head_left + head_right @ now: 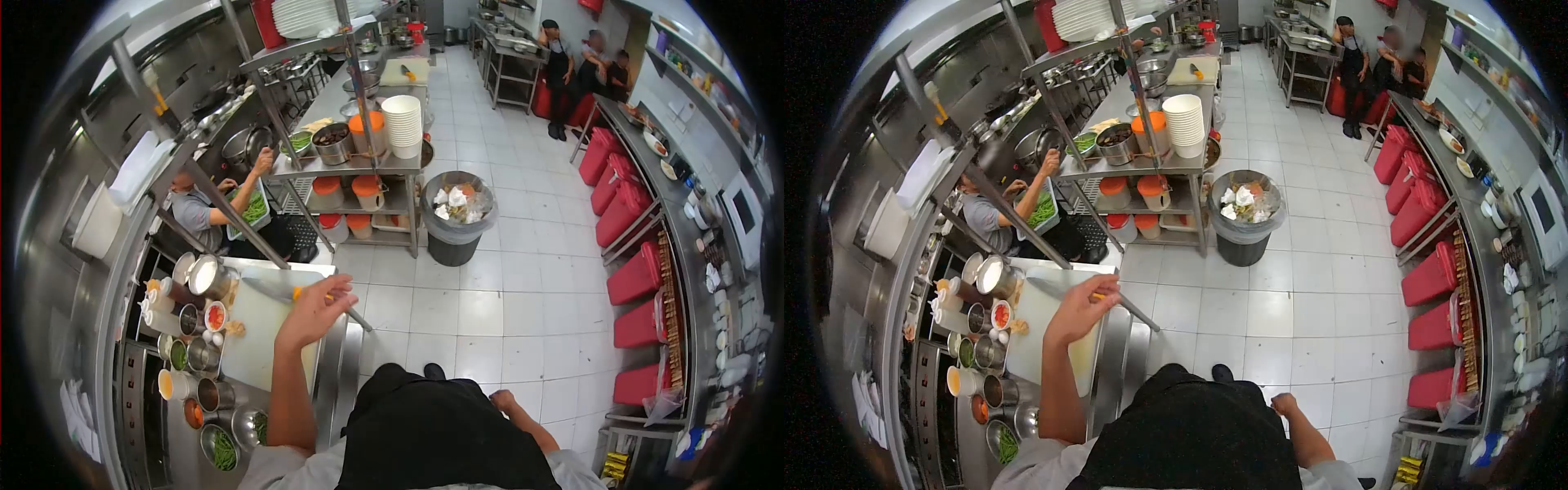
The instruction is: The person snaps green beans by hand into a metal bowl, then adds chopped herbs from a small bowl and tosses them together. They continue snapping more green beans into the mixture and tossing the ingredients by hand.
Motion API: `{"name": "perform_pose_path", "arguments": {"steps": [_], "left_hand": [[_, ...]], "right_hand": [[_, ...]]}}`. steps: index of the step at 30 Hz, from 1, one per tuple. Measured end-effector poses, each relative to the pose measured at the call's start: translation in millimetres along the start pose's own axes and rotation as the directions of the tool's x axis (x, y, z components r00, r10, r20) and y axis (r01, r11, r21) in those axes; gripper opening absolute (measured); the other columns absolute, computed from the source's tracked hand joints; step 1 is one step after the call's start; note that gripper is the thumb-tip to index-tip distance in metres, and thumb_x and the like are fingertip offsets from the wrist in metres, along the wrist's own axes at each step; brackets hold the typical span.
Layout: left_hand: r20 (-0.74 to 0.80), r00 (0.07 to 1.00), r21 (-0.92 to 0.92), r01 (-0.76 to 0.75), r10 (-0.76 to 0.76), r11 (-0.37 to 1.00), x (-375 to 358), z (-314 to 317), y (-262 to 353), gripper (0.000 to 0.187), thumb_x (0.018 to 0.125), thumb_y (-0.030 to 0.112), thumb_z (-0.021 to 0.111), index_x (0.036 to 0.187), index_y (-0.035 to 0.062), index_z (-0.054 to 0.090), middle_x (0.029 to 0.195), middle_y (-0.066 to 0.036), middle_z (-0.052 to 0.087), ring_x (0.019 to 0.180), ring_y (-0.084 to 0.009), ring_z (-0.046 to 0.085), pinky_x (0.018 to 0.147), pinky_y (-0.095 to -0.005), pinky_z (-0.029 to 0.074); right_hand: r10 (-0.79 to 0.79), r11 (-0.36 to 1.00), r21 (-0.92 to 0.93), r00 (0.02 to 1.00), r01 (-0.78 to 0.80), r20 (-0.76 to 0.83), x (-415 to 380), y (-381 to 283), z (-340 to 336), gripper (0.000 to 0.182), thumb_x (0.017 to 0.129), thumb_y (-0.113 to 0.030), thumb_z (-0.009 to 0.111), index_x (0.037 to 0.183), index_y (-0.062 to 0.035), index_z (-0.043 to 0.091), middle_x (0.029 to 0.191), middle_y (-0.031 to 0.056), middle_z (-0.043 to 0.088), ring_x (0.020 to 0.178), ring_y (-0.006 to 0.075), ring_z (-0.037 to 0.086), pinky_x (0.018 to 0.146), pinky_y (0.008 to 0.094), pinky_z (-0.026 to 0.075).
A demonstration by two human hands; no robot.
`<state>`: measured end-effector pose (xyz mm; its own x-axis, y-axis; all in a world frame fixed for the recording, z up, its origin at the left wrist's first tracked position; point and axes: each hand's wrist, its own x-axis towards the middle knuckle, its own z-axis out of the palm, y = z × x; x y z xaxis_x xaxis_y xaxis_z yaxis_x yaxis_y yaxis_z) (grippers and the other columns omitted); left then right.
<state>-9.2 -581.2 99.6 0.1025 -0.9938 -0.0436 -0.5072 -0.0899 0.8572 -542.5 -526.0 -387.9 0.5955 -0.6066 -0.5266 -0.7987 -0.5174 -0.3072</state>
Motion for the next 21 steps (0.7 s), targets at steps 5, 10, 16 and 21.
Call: {"name": "perform_pose_path", "arguments": {"steps": [5, 10, 16, 21], "left_hand": [[-0.211, 0.971, -0.265, 0.053, -0.111, 0.963, 114, -26, -73, 0.03, 0.094, 0.019, 0.062, 0.118, 0.0015, 0.062, 0.093, -0.005, 0.067, 0.081, -0.0115, 0.065, 0.066, -0.0264, 0.054], [-0.371, 0.874, -0.548, 0.067, -0.314, 0.834, 229, -82, -148, 0.035, 0.098, 0.028, 0.058, 0.124, 0.0052, 0.056, 0.102, -0.007, 0.067, 0.085, -0.0166, 0.066, 0.066, -0.0316, 0.057], [-0.397, 0.726, -0.84, -0.041, -0.561, 0.542, 368, -144, -279, 0.07, 0.098, 0.047, 0.053, 0.143, -0.0029, 0.033, 0.136, -0.026, 0.046, 0.12, -0.038, 0.053, 0.092, -0.0459, 0.052], [-0.419, 0.528, -0.888, -0.068, -0.739, 0.454, 434, -180, -319, 0.1, 0.088, 0.061, 0.062, 0.152, -0.0005, 0.018, 0.154, -0.028, 0.023, 0.138, -0.0446, 0.034, 0.105, -0.0515, 0.043]], "right_hand": [[0.145, 0.962, 0.197, 0.963, -0.191, 0.229, -5, -4, 0, 0.036, 0.082, -0.043, 0.057, 0.099, -0.0157, 0.074, 0.109, 0.0153, 0.07, 0.104, 0.0349, 0.066, 0.089, 0.0442, 0.053], [0.367, 0.782, 0.446, 0.9, -0.436, 0.237, 25, -19, -47, 0.043, 0.083, -0.051, 0.055, 0.101, -0.0163, 0.074, 0.112, 0.0148, 0.069, 0.107, 0.0344, 0.065, 0.092, 0.0418, 0.052], [0.317, 0.751, 0.6, 0.948, -0.276, 0.039, 72, -12, -94, 0.033, 0.091, -0.033, 0.059, 0.1, -0.0032, 0.069, 0.098, 0.0165, 0.071, 0.084, 0.031, 0.07, 0.072, 0.0416, 0.057], [0.612, -0.147, 0.924, 0.702, -0.352, 0.365, 113, -42, -184, 0.027, 0.094, -0.017, 0.059, 0.108, 0.0058, 0.06, 0.091, 0.0168, 0.07, 0.072, 0.0247, 0.067, 0.062, 0.0362, 0.057]]}}
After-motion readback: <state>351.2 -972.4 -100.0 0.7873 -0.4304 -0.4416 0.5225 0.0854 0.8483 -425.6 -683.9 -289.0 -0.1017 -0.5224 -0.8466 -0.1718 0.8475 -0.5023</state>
